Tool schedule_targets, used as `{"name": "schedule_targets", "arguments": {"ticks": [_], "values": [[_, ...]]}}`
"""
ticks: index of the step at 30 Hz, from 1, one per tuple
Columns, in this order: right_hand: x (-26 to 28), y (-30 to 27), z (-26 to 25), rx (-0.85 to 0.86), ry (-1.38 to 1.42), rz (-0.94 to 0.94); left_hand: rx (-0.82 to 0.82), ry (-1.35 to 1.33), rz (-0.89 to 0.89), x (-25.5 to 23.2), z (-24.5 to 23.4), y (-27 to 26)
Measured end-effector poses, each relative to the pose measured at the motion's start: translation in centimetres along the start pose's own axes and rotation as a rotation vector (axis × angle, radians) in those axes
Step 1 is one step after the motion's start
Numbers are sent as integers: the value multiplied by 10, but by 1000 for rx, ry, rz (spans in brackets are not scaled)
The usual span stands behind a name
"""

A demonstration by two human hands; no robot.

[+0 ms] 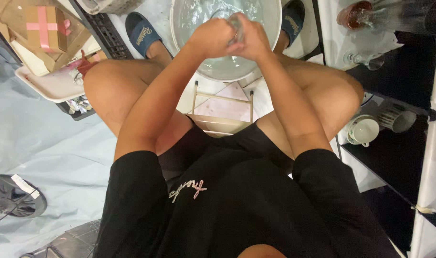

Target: The person washes several small ceramic bowls and a glass by hand in a bucket of water. They scrub the items, rinse them, and place them on a nearby shelf.

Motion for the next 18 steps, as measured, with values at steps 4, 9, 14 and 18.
{"name": "schedule_targets", "arguments": {"ticks": [4, 9, 14, 18], "values": [[15, 0, -13, -173, -225, -181, -259, -561, 66, 5, -24, -7], [7, 3, 5, -95, -133, -178, -184, -480, 114, 6, -7, -5], [-10, -4, 27, 64, -140, -70, -52, -177, 110, 12, 20, 0], [-1, 1, 13, -28, -29, -196, -128, 37, 48, 12, 15, 7]]}}
Point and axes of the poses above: each hand's wrist, its own y-axis towards the middle knuckle, its own z-axis out of the palm, x = y × z, the point moved 9 cm from there along y, towards the middle knuckle, and after that the axes turned 15 degrees about -z, right-handed, at the moved point
